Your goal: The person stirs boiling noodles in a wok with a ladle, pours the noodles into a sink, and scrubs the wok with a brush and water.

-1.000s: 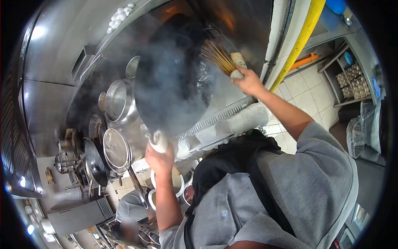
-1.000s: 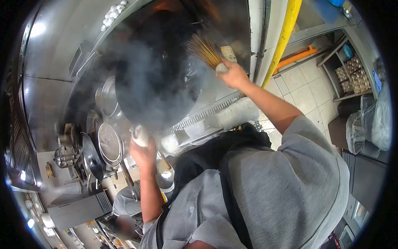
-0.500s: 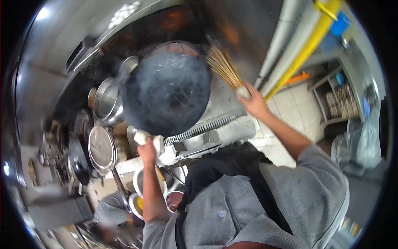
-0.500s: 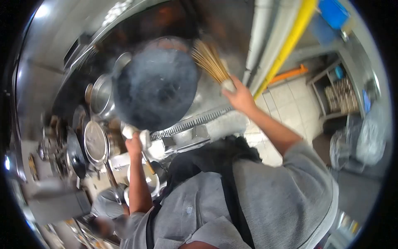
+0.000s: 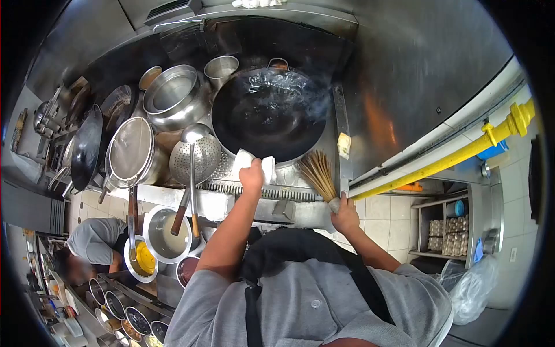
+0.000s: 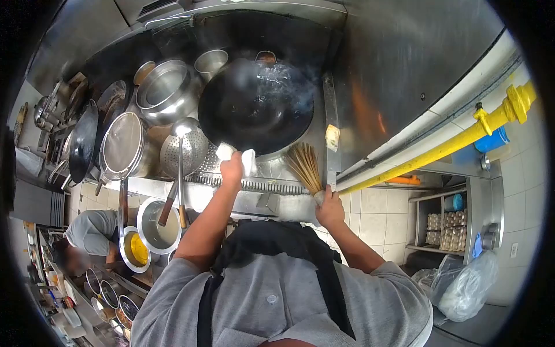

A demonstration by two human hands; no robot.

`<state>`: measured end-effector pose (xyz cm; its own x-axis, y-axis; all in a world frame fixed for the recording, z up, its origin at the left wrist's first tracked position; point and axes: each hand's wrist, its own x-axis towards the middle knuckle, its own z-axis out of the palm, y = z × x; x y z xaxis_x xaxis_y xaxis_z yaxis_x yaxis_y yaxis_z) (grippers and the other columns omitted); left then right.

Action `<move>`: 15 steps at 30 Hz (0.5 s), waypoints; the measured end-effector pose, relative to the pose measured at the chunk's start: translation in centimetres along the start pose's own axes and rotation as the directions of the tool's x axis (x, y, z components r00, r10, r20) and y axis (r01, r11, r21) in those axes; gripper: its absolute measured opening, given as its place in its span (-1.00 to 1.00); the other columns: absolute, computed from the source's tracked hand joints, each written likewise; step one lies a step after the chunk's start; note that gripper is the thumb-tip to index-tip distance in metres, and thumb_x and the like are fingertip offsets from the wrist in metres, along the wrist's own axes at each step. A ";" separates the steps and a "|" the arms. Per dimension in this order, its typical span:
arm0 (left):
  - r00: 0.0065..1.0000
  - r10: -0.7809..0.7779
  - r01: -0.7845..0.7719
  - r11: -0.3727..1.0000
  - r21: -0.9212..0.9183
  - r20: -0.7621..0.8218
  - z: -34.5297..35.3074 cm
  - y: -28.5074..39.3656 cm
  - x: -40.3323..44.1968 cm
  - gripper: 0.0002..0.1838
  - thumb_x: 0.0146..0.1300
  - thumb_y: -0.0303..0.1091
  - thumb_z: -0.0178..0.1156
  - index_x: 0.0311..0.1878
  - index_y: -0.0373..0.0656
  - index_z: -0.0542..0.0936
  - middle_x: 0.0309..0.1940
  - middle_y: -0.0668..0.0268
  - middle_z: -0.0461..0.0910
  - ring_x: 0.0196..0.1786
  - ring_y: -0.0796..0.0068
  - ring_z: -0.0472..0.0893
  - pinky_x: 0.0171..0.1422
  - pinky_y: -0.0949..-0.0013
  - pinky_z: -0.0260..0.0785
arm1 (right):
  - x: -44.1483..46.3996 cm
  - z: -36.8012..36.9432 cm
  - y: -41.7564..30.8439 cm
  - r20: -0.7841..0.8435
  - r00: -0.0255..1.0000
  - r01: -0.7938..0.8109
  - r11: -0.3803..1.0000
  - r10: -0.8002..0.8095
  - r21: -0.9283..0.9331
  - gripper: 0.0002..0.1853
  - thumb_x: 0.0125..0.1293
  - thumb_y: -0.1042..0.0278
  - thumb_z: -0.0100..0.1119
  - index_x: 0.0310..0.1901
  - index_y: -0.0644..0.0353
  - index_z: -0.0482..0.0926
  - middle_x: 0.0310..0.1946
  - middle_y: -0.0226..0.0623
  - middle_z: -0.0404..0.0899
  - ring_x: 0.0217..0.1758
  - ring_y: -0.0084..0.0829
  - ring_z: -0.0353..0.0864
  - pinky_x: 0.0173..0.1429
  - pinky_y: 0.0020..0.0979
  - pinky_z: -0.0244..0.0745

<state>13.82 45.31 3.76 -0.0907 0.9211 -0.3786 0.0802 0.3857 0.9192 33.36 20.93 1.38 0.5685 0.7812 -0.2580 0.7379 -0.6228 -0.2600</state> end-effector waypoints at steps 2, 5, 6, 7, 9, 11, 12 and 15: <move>0.998 -0.058 0.058 0.998 0.006 0.037 0.1 -0.1 0.4 -0.52 0.09 -0.18 0.16 -0.27 -0.59 0.58 -0.40 0.07 0.64 -0.37 0.26 0.58 -0.18 0.22 0.39 | -0.3 -0.9 -0.7 0.016 1.000 0.026 0.998 -0.025 -0.062 -0.06 0.02 0.20 0.40 0.39 0.20 0.08 0.25 0.08 0.23 0.28 0.02 0.32 0.24 -0.09 0.36; 0.971 -0.173 0.183 0.982 -0.042 0.165 -0.5 0.1 1.2 -0.49 0.19 -0.14 0.21 -0.13 -0.55 0.54 -0.30 0.12 0.62 -0.30 0.34 0.59 -0.21 0.26 0.44 | -0.2 -0.9 -0.9 -0.058 0.994 0.086 0.992 -0.092 -0.098 -0.06 -0.01 0.18 0.42 0.38 0.21 0.11 0.27 0.08 0.20 0.34 0.03 0.24 0.31 -0.05 0.26; 0.972 -0.170 0.180 0.982 -0.049 0.160 -1.1 0.6 1.2 -0.49 0.19 -0.14 0.21 -0.13 -0.55 0.54 -0.30 0.12 0.62 -0.30 0.34 0.59 -0.21 0.26 0.44 | -0.1 -0.9 -1.0 -0.060 0.993 0.094 0.990 -0.100 -0.100 -0.06 -0.01 0.18 0.42 0.38 0.21 0.11 0.27 0.08 0.20 0.34 0.03 0.24 0.31 -0.05 0.26; 0.934 -0.221 0.237 0.971 -0.022 0.281 -2.2 1.4 0.8 -0.46 0.20 -0.09 0.24 -0.09 -0.53 0.54 -0.28 0.12 0.63 -0.30 0.34 0.61 -0.22 0.26 0.47 | 0.0 -0.8 -1.1 -0.096 0.986 0.125 0.988 -0.133 -0.086 -0.06 -0.03 0.17 0.42 0.37 0.22 0.13 0.28 0.09 0.18 0.35 0.05 0.21 0.33 -0.03 0.23; 0.858 -0.277 0.272 0.959 0.075 0.432 -5.2 2.1 0.3 -0.40 0.23 0.02 0.29 -0.02 -0.44 0.55 -0.21 0.13 0.65 -0.27 0.34 0.67 -0.22 0.26 0.54 | 0.4 -1.2 -1.4 -0.133 0.976 0.165 0.983 -0.174 -0.079 -0.06 -0.04 0.16 0.43 0.36 0.23 0.14 0.29 0.10 0.17 0.36 0.07 0.18 0.35 -0.01 0.19; 0.917 -0.148 0.084 0.980 0.182 0.371 -9.1 -1.8 2.6 -0.39 0.15 0.03 0.35 -0.03 -0.40 0.59 -0.20 0.15 0.67 -0.22 0.34 0.69 -0.16 0.25 0.53 | 0.5 -2.1 -2.2 -0.164 0.966 0.197 0.980 -0.201 -0.039 -0.07 -0.05 0.18 0.43 0.36 0.20 0.15 0.29 0.13 0.16 0.36 0.10 0.19 0.34 0.00 0.22; 0.938 -0.097 -0.005 0.956 0.294 0.332 -11.4 -1.6 2.4 -0.38 0.10 0.04 0.38 -0.05 -0.40 0.61 -0.20 0.12 0.68 -0.21 0.32 0.70 -0.12 0.25 0.53 | 0.6 -2.4 -2.6 -0.172 0.965 0.194 0.980 -0.198 -0.038 -0.07 -0.05 0.18 0.43 0.36 0.19 0.15 0.31 0.12 0.15 0.36 0.10 0.18 0.35 0.00 0.21; 0.982 0.078 -0.166 0.797 0.581 0.174 -16.4 -2.5 3.2 -0.39 -0.07 0.08 0.46 -0.18 -0.34 0.67 -0.27 -0.04 0.69 -0.13 0.10 0.70 -0.05 0.18 0.51 | 0.7 -2.9 -3.7 -0.171 0.963 0.206 0.978 -0.207 -0.020 -0.07 -0.04 0.18 0.43 0.36 0.19 0.16 0.31 0.12 0.14 0.37 0.10 0.17 0.37 -0.01 0.18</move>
<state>-2.91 46.42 2.02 0.0901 0.9435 -0.3190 0.6556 0.1849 0.7321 32.08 23.85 4.88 0.4572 0.8886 -0.0361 0.8464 -0.4472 -0.2892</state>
